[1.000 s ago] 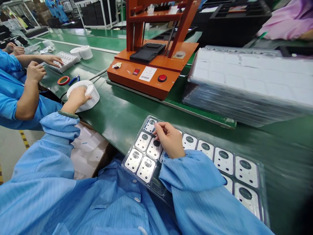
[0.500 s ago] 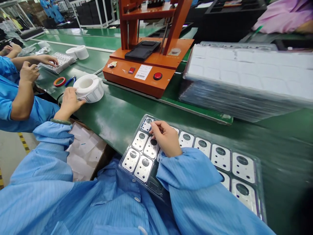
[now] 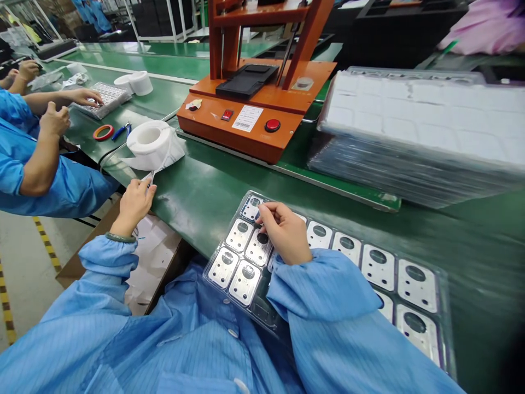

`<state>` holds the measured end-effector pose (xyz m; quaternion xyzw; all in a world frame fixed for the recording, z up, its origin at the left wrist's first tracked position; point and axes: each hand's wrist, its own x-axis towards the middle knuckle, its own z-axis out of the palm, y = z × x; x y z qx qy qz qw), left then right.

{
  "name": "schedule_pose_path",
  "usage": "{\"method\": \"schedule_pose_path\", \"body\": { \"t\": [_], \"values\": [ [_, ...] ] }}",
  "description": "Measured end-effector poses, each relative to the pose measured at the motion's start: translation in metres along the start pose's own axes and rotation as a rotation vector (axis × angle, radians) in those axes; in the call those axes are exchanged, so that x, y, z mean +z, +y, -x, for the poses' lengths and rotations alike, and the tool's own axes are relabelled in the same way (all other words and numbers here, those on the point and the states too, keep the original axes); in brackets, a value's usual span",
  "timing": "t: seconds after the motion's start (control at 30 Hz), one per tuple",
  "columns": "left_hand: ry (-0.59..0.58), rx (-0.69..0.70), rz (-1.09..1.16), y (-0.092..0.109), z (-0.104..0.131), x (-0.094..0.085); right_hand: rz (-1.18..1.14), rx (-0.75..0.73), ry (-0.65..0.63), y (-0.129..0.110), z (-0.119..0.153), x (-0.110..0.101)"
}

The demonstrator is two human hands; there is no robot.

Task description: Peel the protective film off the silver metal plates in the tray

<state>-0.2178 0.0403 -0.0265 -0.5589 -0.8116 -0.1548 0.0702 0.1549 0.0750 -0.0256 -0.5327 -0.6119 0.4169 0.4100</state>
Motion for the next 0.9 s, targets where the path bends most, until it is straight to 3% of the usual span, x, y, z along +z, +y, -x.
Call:
{"method": "schedule_pose_path", "body": {
  "t": [0.23,0.43,0.73,0.9],
  "values": [
    [0.094,-0.218,0.066,-0.015,-0.004,-0.001,0.003,0.019,0.001,-0.002,0.001,-0.001],
    [0.029,-0.306,0.08,-0.012,-0.012,0.015,0.006,0.008,0.003,0.0,0.001,0.0],
    [0.04,-0.487,0.054,-0.008,-0.005,0.007,-0.003,0.007,-0.007,-0.002,0.0,0.0],
    [0.038,-0.501,0.043,-0.007,-0.003,0.011,-0.009,0.013,-0.013,-0.004,-0.001,0.0]
  ]
}}
